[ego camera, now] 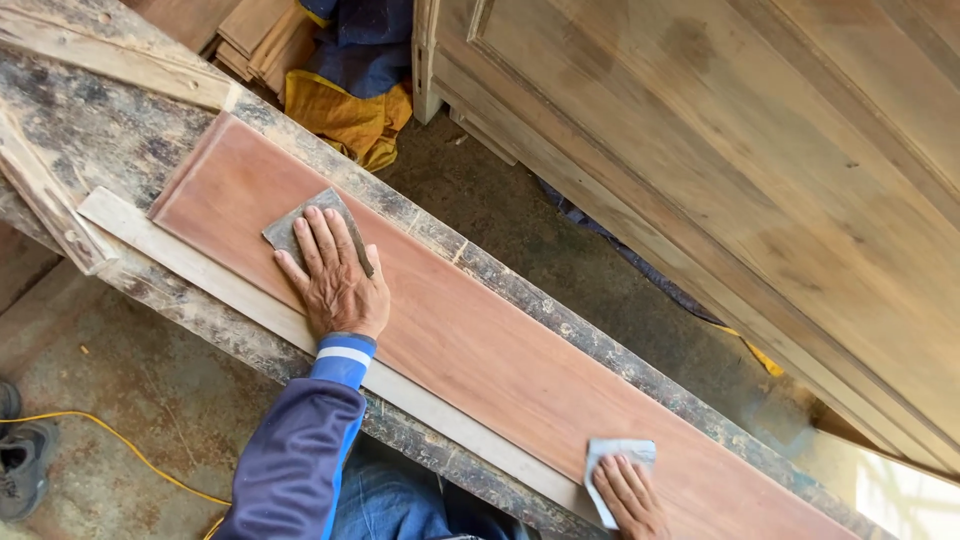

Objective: Sanding a piece of wood using hand sandpaper and an electric orbital sander.

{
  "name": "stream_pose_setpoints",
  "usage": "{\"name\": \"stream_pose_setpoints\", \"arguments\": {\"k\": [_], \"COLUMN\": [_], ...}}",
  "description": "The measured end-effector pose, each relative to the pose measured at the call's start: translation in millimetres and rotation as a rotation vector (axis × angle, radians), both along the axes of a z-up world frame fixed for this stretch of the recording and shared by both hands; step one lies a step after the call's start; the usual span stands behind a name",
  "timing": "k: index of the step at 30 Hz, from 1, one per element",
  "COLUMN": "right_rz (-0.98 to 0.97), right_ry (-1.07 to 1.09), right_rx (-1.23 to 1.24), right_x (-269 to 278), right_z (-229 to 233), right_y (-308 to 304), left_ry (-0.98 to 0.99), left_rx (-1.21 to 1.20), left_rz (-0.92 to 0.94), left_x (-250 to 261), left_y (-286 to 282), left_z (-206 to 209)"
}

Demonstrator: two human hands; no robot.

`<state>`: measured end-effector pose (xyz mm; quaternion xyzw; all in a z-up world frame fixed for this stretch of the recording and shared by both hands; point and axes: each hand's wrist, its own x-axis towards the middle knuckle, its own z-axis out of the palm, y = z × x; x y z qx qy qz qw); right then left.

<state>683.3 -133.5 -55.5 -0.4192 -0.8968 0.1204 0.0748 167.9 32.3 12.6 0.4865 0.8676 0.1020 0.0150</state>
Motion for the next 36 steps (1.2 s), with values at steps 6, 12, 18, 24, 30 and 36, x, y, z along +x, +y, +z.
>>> {"name": "stream_pose_setpoints", "arguments": {"k": [6,12,18,24,30,36], "right_rz": [0.284,0.329,0.065,0.054,0.327,0.266], "right_ry": [-0.042,0.103,0.066,0.189,0.211,-0.07], "right_rx": [-0.307,-0.285,0.013,0.04,-0.294,0.018], "right_x": [-194,-218,4,-129,-231,-50], "right_z": [52,67,-4,18,79,18], "right_y": [75,80,-20,16,81,9], "left_ry": [0.028,0.021,0.006,0.015,0.015,0.016], "left_rx": [-0.011,-0.009,0.004,0.003,-0.006,-0.022], "left_rz": [0.008,-0.01,-0.006,-0.015,-0.017,-0.006], "left_x": [1,0,-1,0,-2,-2], "left_y": [2,3,2,1,0,2], "left_z": [1,3,0,0,0,1]}}
